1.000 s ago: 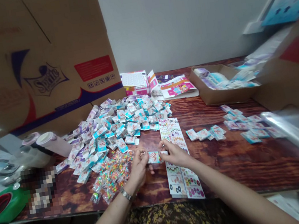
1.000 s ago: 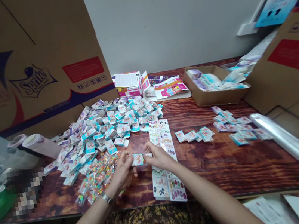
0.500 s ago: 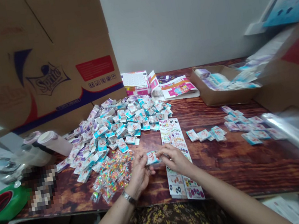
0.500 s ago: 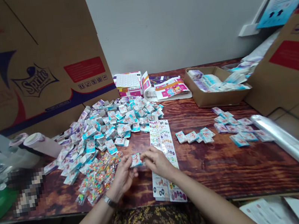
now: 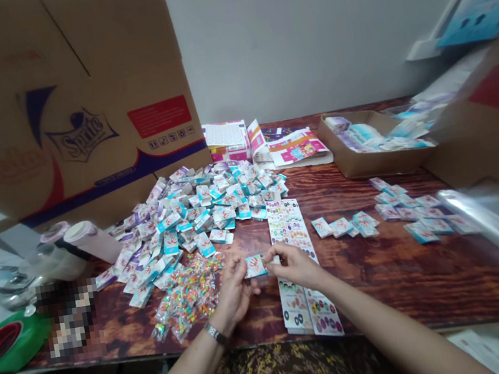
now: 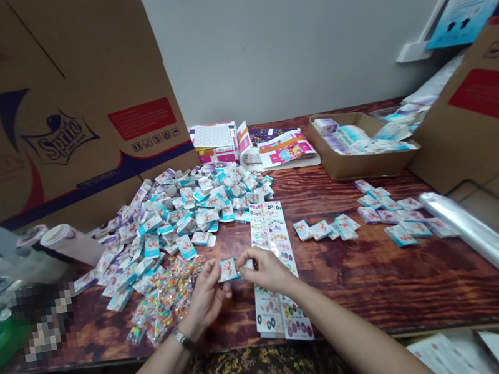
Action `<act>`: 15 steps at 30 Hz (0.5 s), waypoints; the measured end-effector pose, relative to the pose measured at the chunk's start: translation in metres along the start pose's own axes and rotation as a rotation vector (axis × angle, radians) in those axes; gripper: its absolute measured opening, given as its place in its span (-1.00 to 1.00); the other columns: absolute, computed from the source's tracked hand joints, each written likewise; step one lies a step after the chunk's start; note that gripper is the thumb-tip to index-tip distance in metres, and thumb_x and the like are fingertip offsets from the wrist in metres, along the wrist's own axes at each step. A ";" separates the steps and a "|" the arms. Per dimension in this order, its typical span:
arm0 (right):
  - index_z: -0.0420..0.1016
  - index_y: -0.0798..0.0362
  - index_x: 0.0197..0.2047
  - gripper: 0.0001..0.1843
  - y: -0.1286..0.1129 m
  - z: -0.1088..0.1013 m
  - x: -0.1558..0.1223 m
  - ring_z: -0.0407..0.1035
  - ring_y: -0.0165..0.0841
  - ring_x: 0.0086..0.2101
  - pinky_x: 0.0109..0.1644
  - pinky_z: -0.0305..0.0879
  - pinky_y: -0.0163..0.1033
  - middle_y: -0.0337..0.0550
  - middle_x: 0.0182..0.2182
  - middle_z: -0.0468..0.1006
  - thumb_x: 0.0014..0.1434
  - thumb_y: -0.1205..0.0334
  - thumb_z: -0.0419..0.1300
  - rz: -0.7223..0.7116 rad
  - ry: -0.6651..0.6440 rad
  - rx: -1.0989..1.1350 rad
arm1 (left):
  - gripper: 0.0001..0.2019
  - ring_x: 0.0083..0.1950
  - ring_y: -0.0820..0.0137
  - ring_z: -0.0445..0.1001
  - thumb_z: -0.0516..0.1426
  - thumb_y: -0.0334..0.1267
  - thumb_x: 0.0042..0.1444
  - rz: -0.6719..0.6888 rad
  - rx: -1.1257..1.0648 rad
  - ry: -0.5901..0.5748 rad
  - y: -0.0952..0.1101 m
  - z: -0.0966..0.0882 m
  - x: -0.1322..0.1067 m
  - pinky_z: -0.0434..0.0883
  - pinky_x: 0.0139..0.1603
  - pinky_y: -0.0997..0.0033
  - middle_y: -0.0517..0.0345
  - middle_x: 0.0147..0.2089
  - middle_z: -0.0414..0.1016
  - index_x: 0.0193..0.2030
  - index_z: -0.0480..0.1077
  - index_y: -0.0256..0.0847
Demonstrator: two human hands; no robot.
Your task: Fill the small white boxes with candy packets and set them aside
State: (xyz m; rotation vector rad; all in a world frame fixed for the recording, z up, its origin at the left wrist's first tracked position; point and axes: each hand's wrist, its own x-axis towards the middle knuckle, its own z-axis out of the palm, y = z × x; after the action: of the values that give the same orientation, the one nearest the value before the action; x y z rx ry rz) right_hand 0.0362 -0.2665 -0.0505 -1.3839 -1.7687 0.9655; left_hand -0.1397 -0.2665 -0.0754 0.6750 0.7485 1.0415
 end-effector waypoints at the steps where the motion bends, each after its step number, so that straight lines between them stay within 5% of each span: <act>1: 0.41 0.04 -0.32 -0.91 0.000 0.001 0.000 0.24 -0.44 -0.48 -0.41 0.13 -0.36 -0.27 -0.43 0.41 0.04 0.27 0.15 0.014 0.002 0.003 | -0.68 -0.63 0.62 0.30 0.20 -0.04 0.04 0.014 0.029 -0.005 0.001 0.000 0.000 0.37 -0.65 0.59 0.31 -0.37 0.33 -0.23 0.19 -0.16; 9: 0.21 -0.01 -0.21 -0.78 -0.005 0.011 -0.003 0.24 -0.43 -0.52 -0.45 0.10 -0.35 -0.33 -0.46 0.37 0.03 0.27 0.11 0.040 0.147 0.029 | -0.67 -0.58 0.51 0.38 0.14 -0.01 0.07 0.154 0.372 0.051 0.006 0.000 0.004 0.43 -0.60 0.51 0.27 -0.40 0.34 -0.13 0.21 -0.13; 15: 0.25 0.01 -0.23 -0.73 0.006 0.012 -0.002 0.25 -0.44 -0.50 -0.46 0.11 -0.37 -0.35 -0.47 0.35 -0.05 0.27 0.18 0.128 0.099 0.034 | -0.71 -0.55 0.48 0.40 0.14 -0.04 0.07 0.086 0.441 -0.032 0.011 0.000 0.003 0.40 -0.61 0.52 0.22 -0.39 0.37 -0.17 0.26 -0.15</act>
State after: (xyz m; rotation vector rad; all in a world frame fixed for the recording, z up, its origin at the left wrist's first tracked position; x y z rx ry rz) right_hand 0.0289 -0.2696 -0.0622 -1.5121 -1.5999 0.9731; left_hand -0.1445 -0.2595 -0.0678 1.1068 0.9385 0.9473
